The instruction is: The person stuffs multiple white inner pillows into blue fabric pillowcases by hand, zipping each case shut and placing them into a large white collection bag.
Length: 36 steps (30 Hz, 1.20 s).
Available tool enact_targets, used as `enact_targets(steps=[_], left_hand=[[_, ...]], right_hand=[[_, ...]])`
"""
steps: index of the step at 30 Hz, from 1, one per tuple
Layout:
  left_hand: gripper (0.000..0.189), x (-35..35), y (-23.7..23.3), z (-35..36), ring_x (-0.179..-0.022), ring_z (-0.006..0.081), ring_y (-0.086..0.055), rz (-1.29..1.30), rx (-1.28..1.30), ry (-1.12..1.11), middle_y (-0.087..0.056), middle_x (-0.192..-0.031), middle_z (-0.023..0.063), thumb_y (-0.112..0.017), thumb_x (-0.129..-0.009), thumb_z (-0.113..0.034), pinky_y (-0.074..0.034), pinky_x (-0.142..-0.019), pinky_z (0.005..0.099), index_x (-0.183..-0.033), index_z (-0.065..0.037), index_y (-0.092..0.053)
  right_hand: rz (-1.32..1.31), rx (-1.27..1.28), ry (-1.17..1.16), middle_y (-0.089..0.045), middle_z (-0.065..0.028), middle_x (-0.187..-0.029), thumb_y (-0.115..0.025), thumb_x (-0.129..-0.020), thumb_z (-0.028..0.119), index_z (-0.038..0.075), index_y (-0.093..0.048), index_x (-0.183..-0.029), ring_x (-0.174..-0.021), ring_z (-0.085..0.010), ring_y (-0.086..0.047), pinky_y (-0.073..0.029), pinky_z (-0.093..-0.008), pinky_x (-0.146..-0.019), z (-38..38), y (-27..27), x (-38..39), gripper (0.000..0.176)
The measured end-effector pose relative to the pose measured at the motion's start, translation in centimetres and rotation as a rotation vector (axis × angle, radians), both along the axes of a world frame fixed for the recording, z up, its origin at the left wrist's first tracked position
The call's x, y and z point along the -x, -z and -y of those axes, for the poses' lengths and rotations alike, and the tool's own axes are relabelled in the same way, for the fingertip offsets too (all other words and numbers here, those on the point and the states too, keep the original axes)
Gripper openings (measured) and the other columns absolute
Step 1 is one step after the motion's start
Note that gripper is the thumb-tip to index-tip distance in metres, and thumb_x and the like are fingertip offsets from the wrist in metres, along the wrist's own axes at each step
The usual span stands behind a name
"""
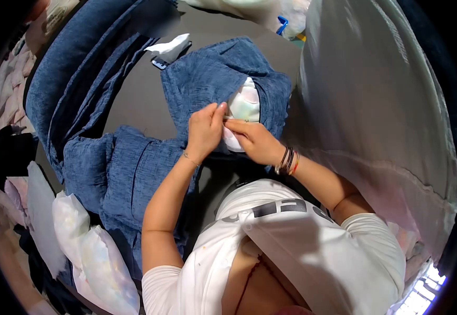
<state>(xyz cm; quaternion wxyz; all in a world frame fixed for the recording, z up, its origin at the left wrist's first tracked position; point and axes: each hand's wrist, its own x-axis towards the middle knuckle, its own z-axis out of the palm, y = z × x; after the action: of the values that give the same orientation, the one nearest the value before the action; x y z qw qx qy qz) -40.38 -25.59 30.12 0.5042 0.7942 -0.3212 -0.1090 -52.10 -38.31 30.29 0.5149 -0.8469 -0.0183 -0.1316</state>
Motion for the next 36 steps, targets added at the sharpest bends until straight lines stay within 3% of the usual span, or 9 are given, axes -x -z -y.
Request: enact_targets(steps=[2, 6, 12, 14, 15, 17, 23, 32, 36], left_hand=[[0.036, 2.8, -1.1, 0.8, -0.062, 0.0403, -0.059, 0.138, 0.047, 0.075, -0.057, -0.064, 0.0206, -0.057, -0.098, -0.024, -0.043, -0.054, 0.0465, -0.071, -0.002, -0.055], [0.029, 6.6, -3.4, 2.5, -0.058, 0.0365, -0.057, 0.327, 0.158, 0.214, -0.054, -0.065, 0.0175, -0.062, -0.096, -0.018, -0.043, -0.053, 0.0439, -0.073, -0.003, -0.052], [0.023, -0.7, 0.1, 1.0, -0.068, 0.0383, -0.061, 0.525, -0.103, 0.117, -0.06, -0.074, 0.0181, -0.063, -0.093, -0.02, -0.048, -0.059, 0.045, -0.077, -0.005, -0.057], [0.019, -5.6, 0.7, -2.0, -0.074, 0.039, -0.063, 0.614, -0.255, -0.046, -0.062, -0.078, 0.018, -0.057, -0.094, -0.02, -0.05, -0.064, 0.0478, -0.083, -0.004, -0.056], [0.017, -7.1, 1.2, -3.9, -0.077, 0.0409, -0.063, 0.55, -0.28, -0.082, -0.063, -0.081, 0.0186, -0.058, -0.093, -0.019, -0.05, -0.065, 0.0491, -0.088, -0.003, -0.054], [0.014, -7.4, 2.8, -7.0, -0.085, 0.0416, -0.062, 0.429, -0.409, -0.108, -0.063, -0.089, 0.0194, -0.061, -0.086, -0.011, -0.05, -0.071, 0.0499, -0.091, -0.002, -0.052], [0.03, -7.7, 7.4, -7.4, -0.089, 0.0426, -0.062, 0.494, -0.401, -0.151, -0.062, -0.095, 0.0204, -0.064, -0.075, -0.003, -0.05, -0.077, 0.0502, -0.103, -0.002, -0.051], [0.025, -5.7, 2.5, -3.6, -0.06, 0.0269, -0.04, 0.124, -0.154, -0.02, -0.043, -0.068, 0.0115, -0.064, -0.077, -0.002, -0.037, -0.059, 0.0363, -0.082, -0.003, -0.04], [0.029, -5.2, 5.1, -2.0, -0.074, 0.0163, -0.035, -0.207, -0.08, 0.542, -0.036, -0.077, 0.0068, -0.066, -0.087, -0.009, -0.037, -0.065, 0.0325, -0.087, -0.002, -0.038]], right_hand=[[-0.526, -0.066, -0.283, -0.067, -0.0218, -0.112, -0.048, -0.097, 0.007, -0.006, -0.063, -0.114, -0.106, -0.0333, -0.065, -0.049, -0.0369, -0.093, 2.3, -0.3, -0.3, 0.026], [-0.273, 0.095, -0.575, -0.065, -0.0186, -0.119, -0.051, -0.097, 0.012, -0.001, -0.061, -0.117, -0.11, -0.0288, -0.062, -0.047, -0.0369, -0.094, 4.3, 8.2, -1.9, 0.026], [-0.607, -1.342, -0.259, -0.066, -0.0145, -0.115, -0.055, -0.094, 0.014, 0.003, -0.061, -0.105, -0.107, -0.0259, -0.06, -0.046, -0.0361, -0.093, -2.8, 7.6, -11.0, 0.017], [-0.622, -1.549, -0.213, -0.066, -0.0131, -0.114, -0.056, -0.094, 0.015, 0.005, -0.062, -0.101, -0.106, -0.025, -0.06, -0.046, -0.0358, -0.093, -4.4, 8.6, -15.2, 0.014], [-0.332, -1.186, -0.302, -0.067, -0.0138, -0.11, -0.056, -0.092, 0.012, 0.003, -0.062, -0.098, -0.102, -0.0252, -0.062, -0.047, -0.0353, -0.089, -4.6, 14.7, -17.7, 0.012], [-0.54, -1.626, -0.115, -0.071, -0.0179, -0.096, -0.059, -0.088, 0.006, -0.002, -0.064, -0.09, -0.088, -0.031, -0.067, -0.051, -0.0362, -0.079, -4.6, 11.9, -17.5, 0.01], [0.252, 0.682, -0.1, -0.065, -0.0128, -0.081, -0.076, -0.075, 0.023, 0.004, -0.068, -0.088, -0.094, -0.0296, -0.061, -0.045, -0.0415, -0.09, -1.3, 3.0, -6.8, 0.024], [0.107, 0.5, -0.133, -0.06, -0.0081, -0.088, -0.069, -0.075, 0.007, 0.006, -0.059, -0.085, -0.088, -0.03, -0.059, -0.046, -0.0442, -0.078, 1.8, -1.5, -2.7, 0.014], [0.4, 0.572, 0.096, -0.06, -0.0108, -0.091, -0.069, -0.078, 0.008, 0.007, -0.061, -0.084, -0.086, -0.0329, -0.058, -0.045, -0.0479, -0.079, 3.5, 2.0, -2.5, 0.01]])
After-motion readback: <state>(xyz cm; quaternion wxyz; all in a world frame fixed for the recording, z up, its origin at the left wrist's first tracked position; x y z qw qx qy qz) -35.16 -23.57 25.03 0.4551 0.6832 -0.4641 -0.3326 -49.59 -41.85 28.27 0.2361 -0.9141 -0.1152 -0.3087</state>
